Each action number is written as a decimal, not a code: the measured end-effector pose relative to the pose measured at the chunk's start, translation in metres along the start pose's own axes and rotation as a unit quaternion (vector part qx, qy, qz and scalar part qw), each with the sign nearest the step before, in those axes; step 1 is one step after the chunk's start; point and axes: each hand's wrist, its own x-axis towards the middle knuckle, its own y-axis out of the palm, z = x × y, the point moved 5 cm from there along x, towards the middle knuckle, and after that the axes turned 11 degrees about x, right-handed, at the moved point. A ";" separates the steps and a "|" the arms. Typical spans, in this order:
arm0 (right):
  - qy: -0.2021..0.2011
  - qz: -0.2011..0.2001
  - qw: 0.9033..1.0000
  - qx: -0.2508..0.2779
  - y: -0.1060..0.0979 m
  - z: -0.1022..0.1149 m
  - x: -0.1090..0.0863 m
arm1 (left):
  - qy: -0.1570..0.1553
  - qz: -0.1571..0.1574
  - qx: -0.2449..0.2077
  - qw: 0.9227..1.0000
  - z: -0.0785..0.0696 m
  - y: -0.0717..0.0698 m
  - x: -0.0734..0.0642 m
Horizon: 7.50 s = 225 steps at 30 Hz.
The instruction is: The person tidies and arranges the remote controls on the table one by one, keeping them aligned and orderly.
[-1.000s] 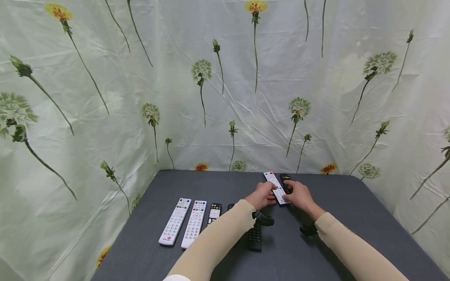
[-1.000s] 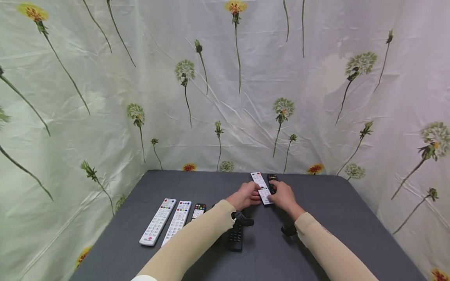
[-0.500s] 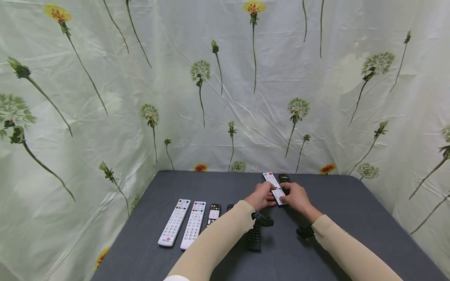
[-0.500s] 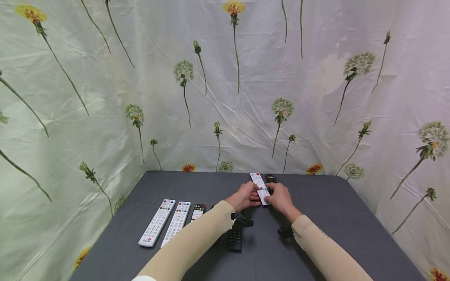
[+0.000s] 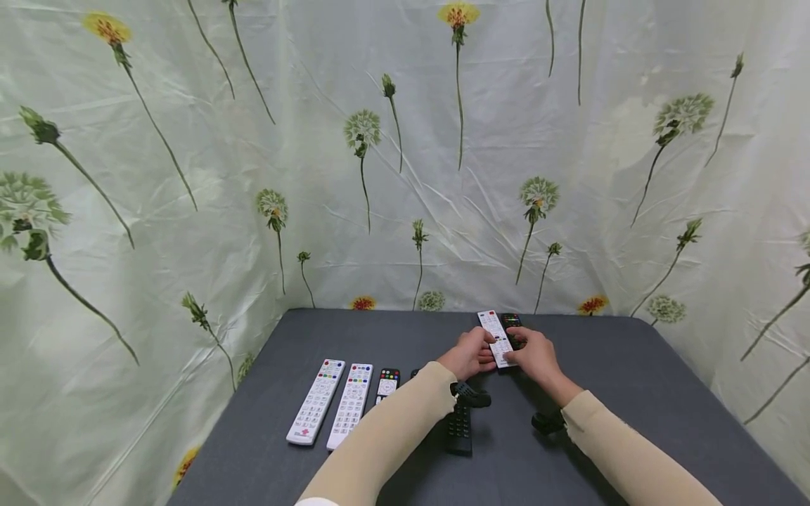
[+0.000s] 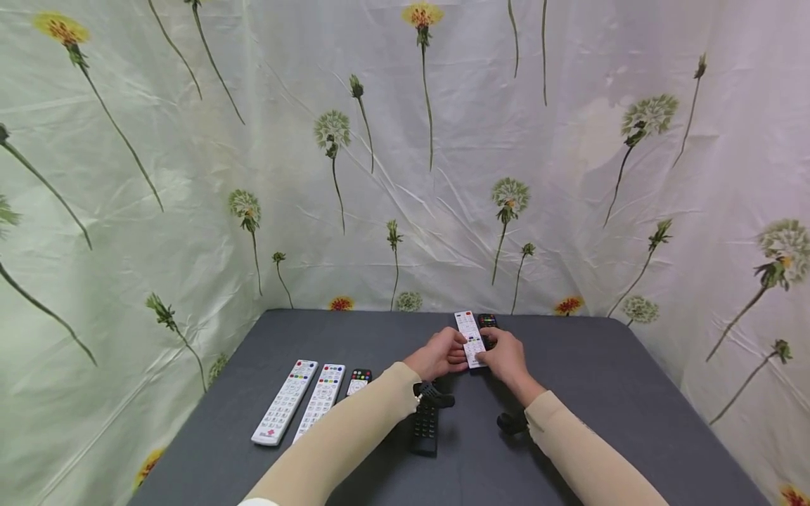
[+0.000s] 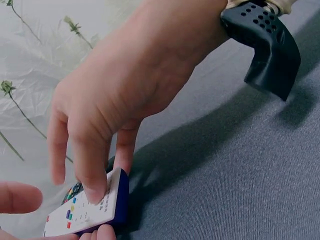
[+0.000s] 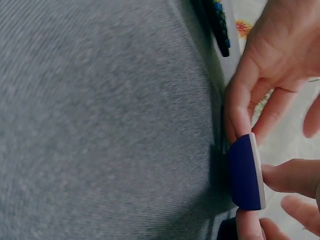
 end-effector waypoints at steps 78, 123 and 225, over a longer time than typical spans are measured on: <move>0.112 0.189 0.950 0.220 0.008 0.020 -0.109 | 0.016 0.091 0.112 0.989 0.026 -0.040 -0.105; 0.087 0.194 0.960 0.182 0.016 0.015 -0.137 | 0.021 0.085 0.108 0.990 0.037 -0.028 -0.136; 0.131 -0.007 0.991 -0.008 -0.031 -0.038 0.017 | 0.028 -0.025 0.094 0.995 -0.012 0.030 0.001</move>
